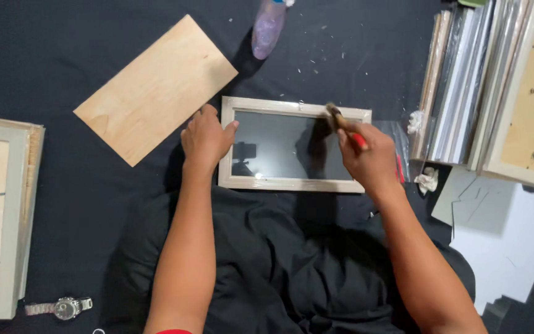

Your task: The person uses a utility knife to cut tape on the back of a wooden picture frame, then removes the wooden backing board. They peel off a protective film from the glass, brush the surface, and wipe it with a cloth.

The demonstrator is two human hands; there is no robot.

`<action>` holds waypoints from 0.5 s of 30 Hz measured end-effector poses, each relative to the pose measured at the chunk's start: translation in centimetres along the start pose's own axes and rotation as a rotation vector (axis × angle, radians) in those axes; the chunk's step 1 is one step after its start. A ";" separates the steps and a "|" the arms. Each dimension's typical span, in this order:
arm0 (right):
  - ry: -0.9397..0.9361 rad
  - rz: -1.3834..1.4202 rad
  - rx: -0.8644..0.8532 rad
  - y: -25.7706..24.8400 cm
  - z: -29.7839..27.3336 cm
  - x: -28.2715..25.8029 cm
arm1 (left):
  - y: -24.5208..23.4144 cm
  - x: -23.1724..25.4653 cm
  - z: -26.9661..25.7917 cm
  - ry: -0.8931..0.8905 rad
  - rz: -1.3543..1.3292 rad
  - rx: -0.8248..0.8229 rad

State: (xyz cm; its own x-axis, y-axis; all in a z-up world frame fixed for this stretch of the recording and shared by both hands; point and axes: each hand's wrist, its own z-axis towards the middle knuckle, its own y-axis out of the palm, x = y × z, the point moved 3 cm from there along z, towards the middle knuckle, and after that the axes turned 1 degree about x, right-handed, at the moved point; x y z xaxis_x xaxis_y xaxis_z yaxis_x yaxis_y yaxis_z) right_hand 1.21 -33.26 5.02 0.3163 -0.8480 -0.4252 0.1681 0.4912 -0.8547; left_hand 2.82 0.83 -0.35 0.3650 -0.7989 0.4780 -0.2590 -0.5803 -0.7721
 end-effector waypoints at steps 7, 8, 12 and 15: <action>0.325 0.619 -0.482 2.3 0.1 -10.1 | -0.3 0.7 0.1 -0.049 -0.042 0.014; 0.224 0.480 -0.392 2.9 0.8 -9.5 | 0.1 0.4 0.1 -0.046 -0.054 -0.009; 0.088 0.181 -0.143 5.0 4.4 -8.5 | 1.4 -0.7 0.8 -0.043 -0.038 -0.060; 0.257 0.491 -0.165 8.6 4.0 -11.3 | 0.5 -0.3 0.3 -0.024 -0.031 -0.106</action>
State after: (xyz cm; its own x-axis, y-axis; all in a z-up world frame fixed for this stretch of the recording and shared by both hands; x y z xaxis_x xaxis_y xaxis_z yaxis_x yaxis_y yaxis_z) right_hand 2.87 -18.69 3.65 0.0800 -0.5594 -0.8250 -0.0951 0.8196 -0.5650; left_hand 2.82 0.80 -0.97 0.3957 -0.7768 0.4900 -0.3396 -0.6195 -0.7078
